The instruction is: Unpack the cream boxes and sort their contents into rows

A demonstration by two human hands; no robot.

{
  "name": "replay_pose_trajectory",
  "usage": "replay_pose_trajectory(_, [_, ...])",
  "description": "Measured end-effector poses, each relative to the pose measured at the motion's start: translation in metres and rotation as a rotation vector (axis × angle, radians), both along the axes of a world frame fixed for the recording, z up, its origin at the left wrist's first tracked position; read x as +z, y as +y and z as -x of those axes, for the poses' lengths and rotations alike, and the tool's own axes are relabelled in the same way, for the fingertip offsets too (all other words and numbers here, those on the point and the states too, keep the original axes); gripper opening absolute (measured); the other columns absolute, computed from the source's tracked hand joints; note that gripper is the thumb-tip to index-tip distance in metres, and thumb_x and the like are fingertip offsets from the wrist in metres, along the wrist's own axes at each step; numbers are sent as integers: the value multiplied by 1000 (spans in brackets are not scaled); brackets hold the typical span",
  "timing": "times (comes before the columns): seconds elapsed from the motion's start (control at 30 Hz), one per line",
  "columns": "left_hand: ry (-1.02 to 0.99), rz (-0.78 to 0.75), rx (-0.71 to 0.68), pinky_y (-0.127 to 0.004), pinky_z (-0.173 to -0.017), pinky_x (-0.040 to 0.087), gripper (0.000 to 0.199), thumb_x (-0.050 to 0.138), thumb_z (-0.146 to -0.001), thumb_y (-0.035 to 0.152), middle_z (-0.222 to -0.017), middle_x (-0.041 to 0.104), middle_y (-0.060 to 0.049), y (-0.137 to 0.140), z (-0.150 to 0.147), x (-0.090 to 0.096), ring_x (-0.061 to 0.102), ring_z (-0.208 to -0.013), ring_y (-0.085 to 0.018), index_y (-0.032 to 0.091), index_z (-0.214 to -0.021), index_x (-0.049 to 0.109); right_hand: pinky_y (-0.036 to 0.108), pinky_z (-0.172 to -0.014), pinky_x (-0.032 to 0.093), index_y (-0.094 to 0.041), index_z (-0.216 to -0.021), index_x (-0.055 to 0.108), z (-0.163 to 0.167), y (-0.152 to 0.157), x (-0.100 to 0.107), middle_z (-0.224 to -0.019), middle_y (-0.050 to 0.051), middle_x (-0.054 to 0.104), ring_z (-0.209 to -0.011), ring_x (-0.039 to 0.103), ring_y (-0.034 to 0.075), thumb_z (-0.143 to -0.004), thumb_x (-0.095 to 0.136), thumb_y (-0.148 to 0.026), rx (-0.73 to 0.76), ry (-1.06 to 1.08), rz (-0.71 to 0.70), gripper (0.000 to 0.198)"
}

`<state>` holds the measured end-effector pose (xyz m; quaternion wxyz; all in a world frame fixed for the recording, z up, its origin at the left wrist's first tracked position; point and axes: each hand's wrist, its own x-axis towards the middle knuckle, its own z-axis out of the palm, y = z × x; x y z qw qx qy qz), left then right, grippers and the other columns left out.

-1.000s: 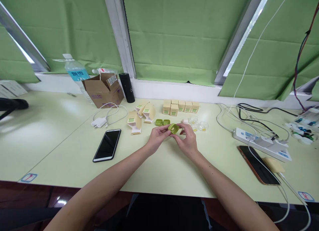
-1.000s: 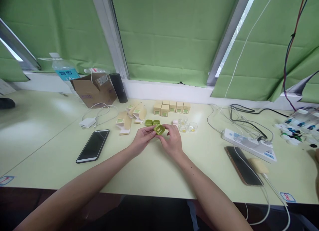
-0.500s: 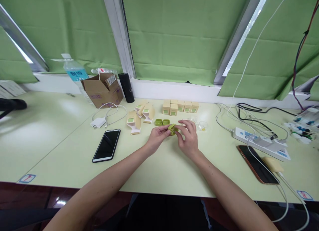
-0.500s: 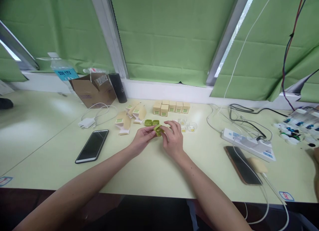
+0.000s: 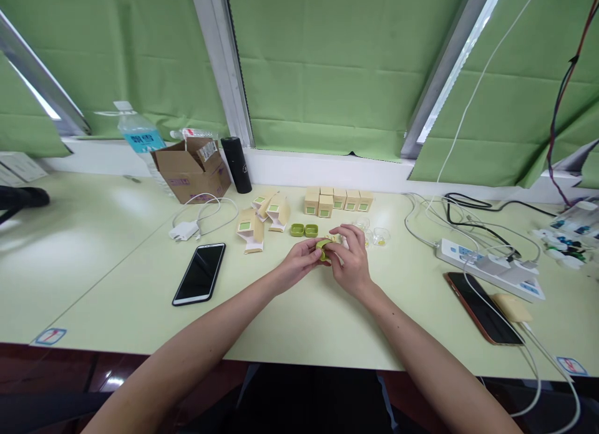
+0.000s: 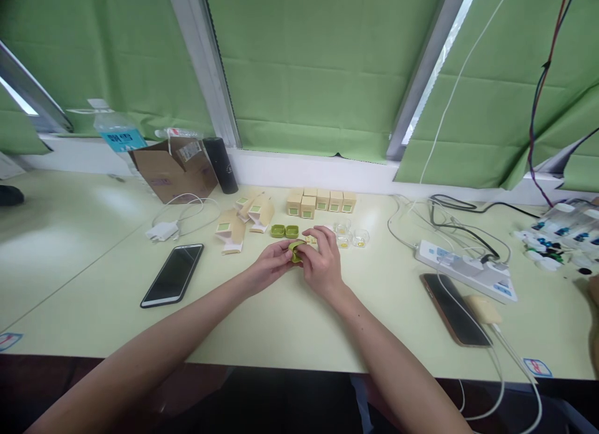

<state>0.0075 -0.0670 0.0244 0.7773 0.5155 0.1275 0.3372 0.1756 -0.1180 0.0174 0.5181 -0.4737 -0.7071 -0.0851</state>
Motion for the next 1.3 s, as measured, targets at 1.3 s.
replay_pose_trajectory(1.3, [746, -960, 854, -43, -89, 48, 24, 89, -72, 27, -97, 67, -5, 34, 16, -20, 63, -89, -26, 23, -81, 67, 38, -96, 31, -21, -84, 81, -39, 95, 31, -93, 11, 80, -105, 65, 26, -78, 65, -5, -438, -580, 824, 24])
